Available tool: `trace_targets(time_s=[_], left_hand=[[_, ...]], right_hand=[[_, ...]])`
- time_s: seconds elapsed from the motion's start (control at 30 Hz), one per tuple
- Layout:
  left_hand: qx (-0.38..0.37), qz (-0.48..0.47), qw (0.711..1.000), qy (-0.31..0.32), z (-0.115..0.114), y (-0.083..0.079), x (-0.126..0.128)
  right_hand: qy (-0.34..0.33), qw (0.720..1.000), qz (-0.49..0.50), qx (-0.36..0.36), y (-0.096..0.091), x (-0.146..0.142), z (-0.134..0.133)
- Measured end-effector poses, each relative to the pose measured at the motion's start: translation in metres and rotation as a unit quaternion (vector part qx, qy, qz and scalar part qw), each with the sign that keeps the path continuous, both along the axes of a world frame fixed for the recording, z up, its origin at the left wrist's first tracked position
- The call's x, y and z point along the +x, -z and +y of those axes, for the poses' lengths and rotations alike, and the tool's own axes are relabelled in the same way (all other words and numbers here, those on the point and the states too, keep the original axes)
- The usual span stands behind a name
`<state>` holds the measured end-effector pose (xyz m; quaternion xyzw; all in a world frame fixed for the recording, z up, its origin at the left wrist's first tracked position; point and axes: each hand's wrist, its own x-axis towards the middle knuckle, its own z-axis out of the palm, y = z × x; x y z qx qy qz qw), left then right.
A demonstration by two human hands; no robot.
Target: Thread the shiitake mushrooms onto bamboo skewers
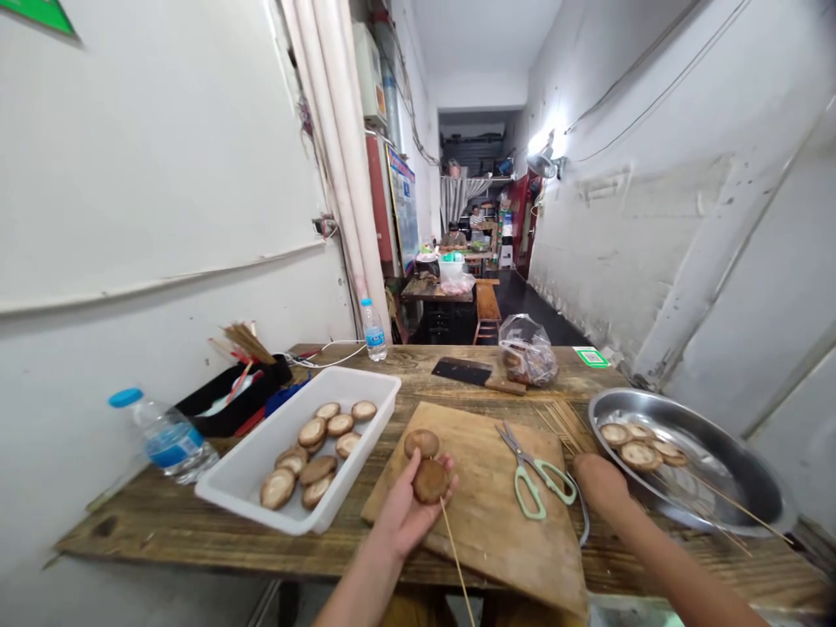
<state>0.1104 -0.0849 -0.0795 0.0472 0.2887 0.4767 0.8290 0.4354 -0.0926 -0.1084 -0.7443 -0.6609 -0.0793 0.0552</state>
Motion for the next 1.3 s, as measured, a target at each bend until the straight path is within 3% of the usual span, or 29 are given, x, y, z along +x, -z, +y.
trace_targets(time_s=[0.1,0.23,0.33,0.4,0.47,0.5,0.57,0.67,0.97,1.3], left_hand=[[-0.005,-0.004,1.000,0.001,-0.002,-0.001,0.000],[-0.010,-0.028,1.000,-0.003,-0.003,-0.002,-0.003],[-0.001,-0.044,0.999,-0.027,-0.003,-0.006,-0.005],[0.016,-0.061,0.997,-0.036,-0.003,-0.008,-0.005],[0.019,-0.070,0.997,-0.042,-0.001,-0.008,-0.004],[0.020,-0.074,0.996,-0.043,-0.001,-0.007,-0.004],[0.021,-0.077,0.995,-0.051,-0.001,-0.006,-0.002],[0.021,-0.071,0.995,-0.070,-0.001,-0.006,-0.002],[0.038,-0.067,0.989,-0.126,0.004,-0.023,-0.006],[0.045,-0.060,0.984,-0.160,0.005,-0.029,-0.008]], right_hand=[[0.022,0.998,0.009,-0.057,-0.009,-0.001,0.001],[0.029,0.997,0.017,-0.074,-0.035,-0.015,-0.008],[-0.016,0.997,0.046,-0.068,-0.054,-0.048,-0.032],[-0.081,0.990,0.093,-0.072,-0.061,-0.080,-0.056],[-0.165,0.967,0.166,-0.099,-0.063,-0.114,-0.085],[-0.218,0.932,0.269,-0.104,-0.062,-0.130,-0.098],[-0.264,0.889,0.365,-0.082,-0.058,-0.157,-0.122],[-0.293,0.879,0.376,-0.021,-0.049,-0.178,-0.140],[-0.319,0.920,0.199,0.106,-0.033,-0.167,-0.142],[-0.377,0.901,0.174,0.126,-0.023,-0.158,-0.147]])
